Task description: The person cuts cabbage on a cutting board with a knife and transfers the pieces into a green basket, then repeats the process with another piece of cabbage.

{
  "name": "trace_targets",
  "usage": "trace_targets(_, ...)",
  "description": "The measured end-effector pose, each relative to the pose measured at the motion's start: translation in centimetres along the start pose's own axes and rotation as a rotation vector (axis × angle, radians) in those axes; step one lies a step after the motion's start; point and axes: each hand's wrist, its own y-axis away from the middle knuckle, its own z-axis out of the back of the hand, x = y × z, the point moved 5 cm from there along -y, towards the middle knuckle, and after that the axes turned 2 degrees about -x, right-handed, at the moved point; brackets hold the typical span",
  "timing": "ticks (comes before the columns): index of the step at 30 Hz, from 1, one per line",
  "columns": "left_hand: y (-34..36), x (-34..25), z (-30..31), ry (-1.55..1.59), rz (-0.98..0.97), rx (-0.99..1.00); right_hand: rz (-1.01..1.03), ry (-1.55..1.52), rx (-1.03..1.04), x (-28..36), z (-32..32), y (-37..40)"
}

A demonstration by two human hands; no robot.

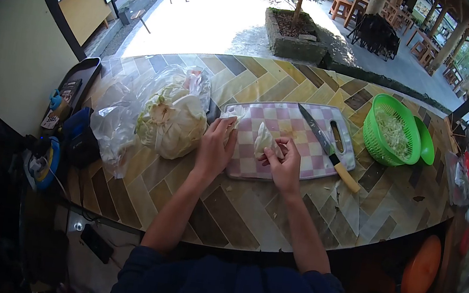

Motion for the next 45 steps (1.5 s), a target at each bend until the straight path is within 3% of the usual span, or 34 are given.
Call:
trace_targets(2, 0.3, -0.2, -0.7, -0.013, -0.031, 0.033, -0.064, -0.137, 0.003, 0.4, 0.1, -0.1)
trace_targets(5, 0.3, -1.4, -0.7, -0.112, -0.226, -0.053, -0.139, -0.257, 0.008, 0.0, 0.0, 0.0)
trace_targets(8, 0.2, -2.2, -0.2, -0.015, -0.192, -0.057, -0.182, -0.333, 0.041, -0.8, 0.0, 0.0)
trace_targets(11, 0.5, -2.4, -0.5, 0.133, -0.107, -0.031, -0.208, -0.364, 0.070, -0.8, -0.5, 0.2)
trace_targets(17, 2.3, -0.8, -3.8, 0.796, 0.352, 0.043, -0.201, -0.349, 0.061, -1.1, -0.6, 0.3)
trace_targets(23, 2.2, 0.2, -4.4, 0.967, 0.490, 0.061, -0.146, -0.443, -0.065, -0.9, 0.1, 0.0)
trace_targets(28, 2.4, 0.3, -4.7, 1.005, 0.470, 0.117, -0.108, -0.392, -0.097, -0.4, 0.5, 0.1)
trace_targets(31, 1.8, -1.4, -4.2, 0.967, 0.528, 0.131, 0.110, -0.193, -0.169, 1.7, 0.9, 0.3)
trace_targets(35, 0.4, -3.5, -4.3, 0.925, 0.538, 0.138, 0.254, 0.212, -0.159, 5.4, 4.8, 1.4)
trace_targets(39, -0.8, -4.1, -7.8, 0.867, 0.486, 0.226, 0.492, 0.857, -0.167, 7.3, 11.4, 1.4)
trace_targets(42, -1.3, -5.0, -10.2, 0.733, 0.501, 0.288, 0.205, 1.248, -0.088, 5.9, 15.1, 1.5)
trace_targets(45, -1.6, -5.3, -11.7, 0.422, 0.441, 0.329, 0.230, 1.258, -0.009, 4.8, 15.6, 2.0)
